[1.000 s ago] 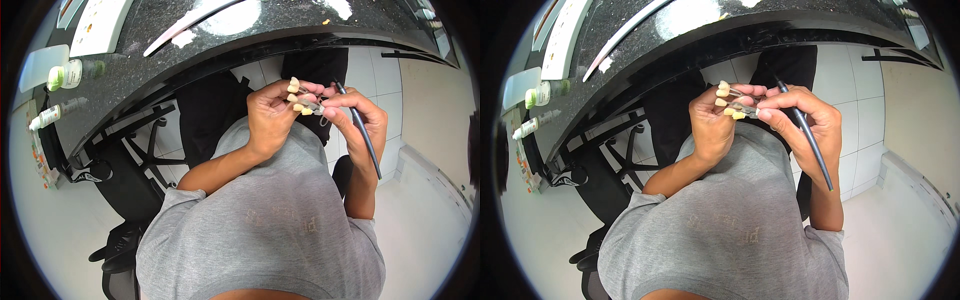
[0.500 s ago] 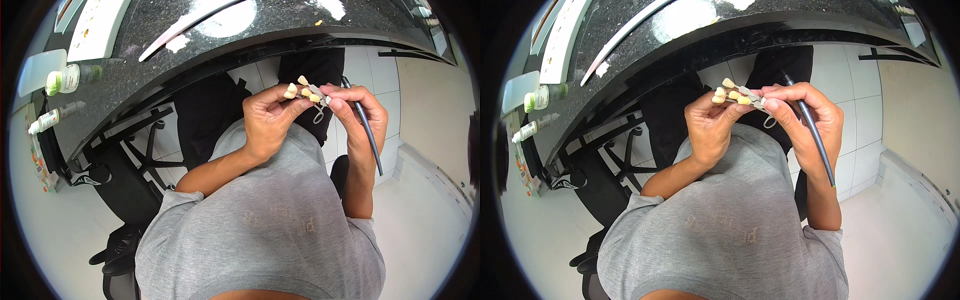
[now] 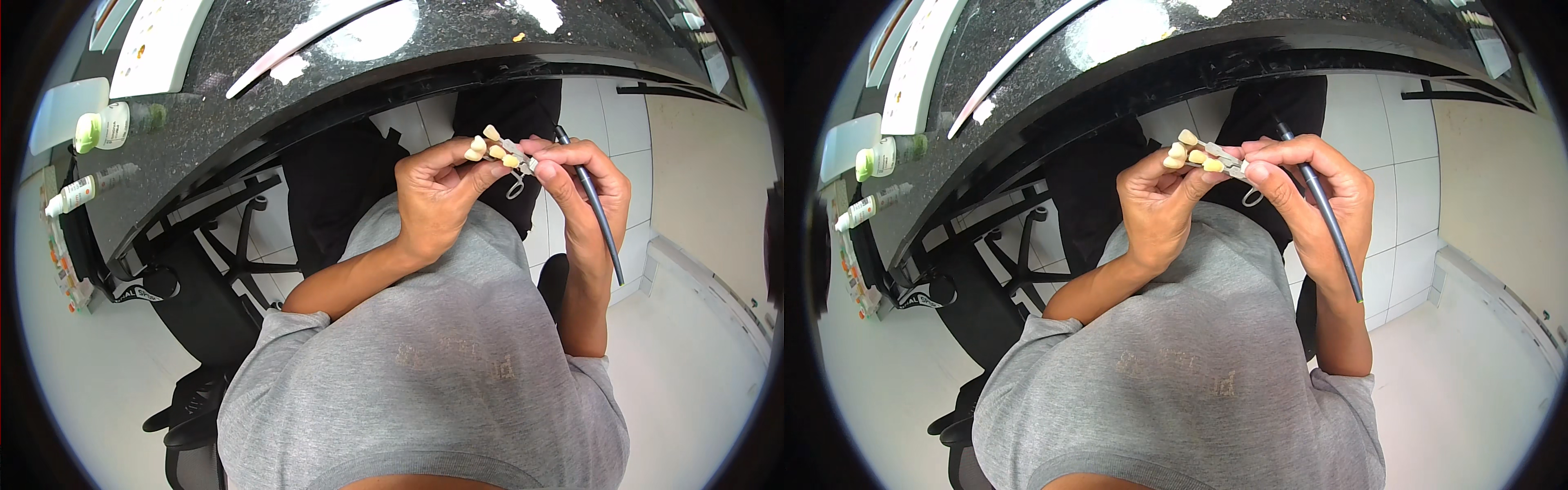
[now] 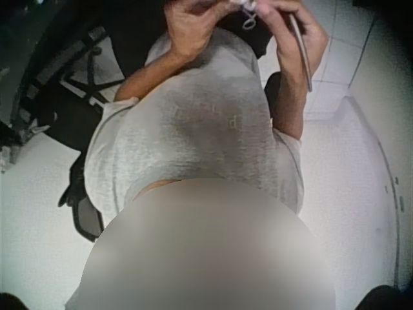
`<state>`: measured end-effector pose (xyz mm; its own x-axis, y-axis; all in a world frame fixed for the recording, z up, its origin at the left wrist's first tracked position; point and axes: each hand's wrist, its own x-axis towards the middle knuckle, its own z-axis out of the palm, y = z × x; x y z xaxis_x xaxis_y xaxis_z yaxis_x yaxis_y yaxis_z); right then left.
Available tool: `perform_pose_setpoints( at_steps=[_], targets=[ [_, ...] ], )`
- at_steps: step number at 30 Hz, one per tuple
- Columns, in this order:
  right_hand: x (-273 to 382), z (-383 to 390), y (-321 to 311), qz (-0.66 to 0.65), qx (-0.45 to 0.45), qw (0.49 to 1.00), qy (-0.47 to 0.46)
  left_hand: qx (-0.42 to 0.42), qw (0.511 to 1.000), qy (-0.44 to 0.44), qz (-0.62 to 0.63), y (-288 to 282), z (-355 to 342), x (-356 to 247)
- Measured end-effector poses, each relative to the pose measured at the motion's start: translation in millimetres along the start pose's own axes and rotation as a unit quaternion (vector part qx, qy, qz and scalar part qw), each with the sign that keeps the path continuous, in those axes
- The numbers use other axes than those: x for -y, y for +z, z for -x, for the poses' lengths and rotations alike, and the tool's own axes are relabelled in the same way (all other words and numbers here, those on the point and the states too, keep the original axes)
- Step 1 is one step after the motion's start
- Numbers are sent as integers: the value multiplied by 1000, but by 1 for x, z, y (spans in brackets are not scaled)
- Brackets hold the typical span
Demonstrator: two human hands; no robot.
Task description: Staining and glazing a dental crown prosthetic using a brush and liquid stains at a laboratory bench.
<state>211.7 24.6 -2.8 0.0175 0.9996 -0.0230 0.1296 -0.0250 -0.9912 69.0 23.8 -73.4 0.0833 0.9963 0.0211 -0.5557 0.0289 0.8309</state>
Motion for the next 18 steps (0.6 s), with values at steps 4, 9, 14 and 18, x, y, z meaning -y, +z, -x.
perform_pose_setpoints(
  at_steps=[4,9,14,18],
  targets=[
    [3,-3,0,-17,-1,1000,10,0,1000,1,-11,2,-4,-2],
    [21,1,-12,22,-12,999,-42,0,996,-70,-61,10,0,-23],
    [80,-15,-1,35,-6,978,-204,-11,998,-53,-25,-4,11,-39],
    [109,-54,41,171,-28,946,-273,-22,993,41,-107,-21,21,-70]
  ],
)
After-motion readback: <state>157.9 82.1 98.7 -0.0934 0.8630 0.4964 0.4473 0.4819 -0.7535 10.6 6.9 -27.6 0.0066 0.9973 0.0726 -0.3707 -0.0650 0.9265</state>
